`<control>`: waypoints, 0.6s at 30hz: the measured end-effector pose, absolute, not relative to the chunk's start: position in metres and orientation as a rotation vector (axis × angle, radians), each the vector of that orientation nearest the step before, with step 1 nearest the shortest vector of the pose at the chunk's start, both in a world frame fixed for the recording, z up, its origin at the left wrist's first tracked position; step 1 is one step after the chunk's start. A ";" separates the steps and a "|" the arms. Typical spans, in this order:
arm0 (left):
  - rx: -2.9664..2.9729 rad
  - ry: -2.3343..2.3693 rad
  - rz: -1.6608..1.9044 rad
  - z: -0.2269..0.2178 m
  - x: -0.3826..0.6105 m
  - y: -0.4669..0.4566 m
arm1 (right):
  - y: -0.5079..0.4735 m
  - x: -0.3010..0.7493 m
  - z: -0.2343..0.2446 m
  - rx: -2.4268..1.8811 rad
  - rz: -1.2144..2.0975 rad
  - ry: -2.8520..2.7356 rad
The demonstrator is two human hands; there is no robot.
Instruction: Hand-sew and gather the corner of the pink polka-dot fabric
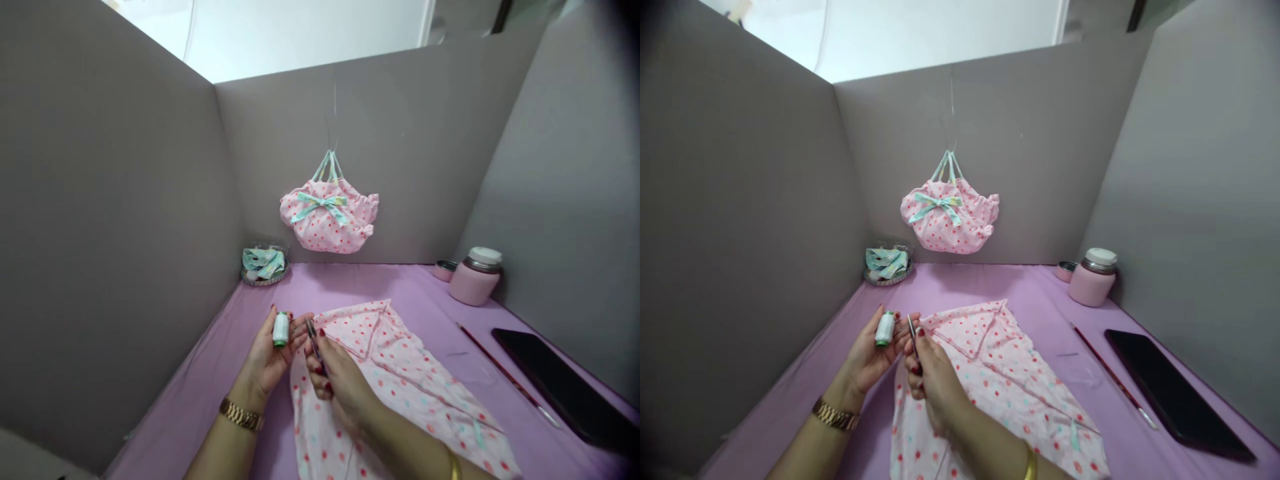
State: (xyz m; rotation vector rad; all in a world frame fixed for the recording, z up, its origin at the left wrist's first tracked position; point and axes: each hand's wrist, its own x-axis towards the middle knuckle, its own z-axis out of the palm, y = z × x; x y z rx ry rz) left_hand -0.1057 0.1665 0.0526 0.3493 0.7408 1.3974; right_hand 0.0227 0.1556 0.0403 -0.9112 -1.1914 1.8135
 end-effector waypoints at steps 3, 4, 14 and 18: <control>0.342 0.763 1.431 0.050 -0.110 0.168 | 0.198 0.058 0.047 -1.213 1.238 -1.459; 0.338 0.768 1.431 0.049 -0.111 0.169 | 0.216 0.078 0.048 -1.292 1.125 -1.462; 0.296 0.944 1.516 0.044 -0.120 0.179 | 0.277 0.301 0.031 -2.131 0.221 -1.520; 0.310 0.931 1.519 0.040 -0.123 0.179 | 0.272 0.311 0.018 -2.120 0.012 -1.672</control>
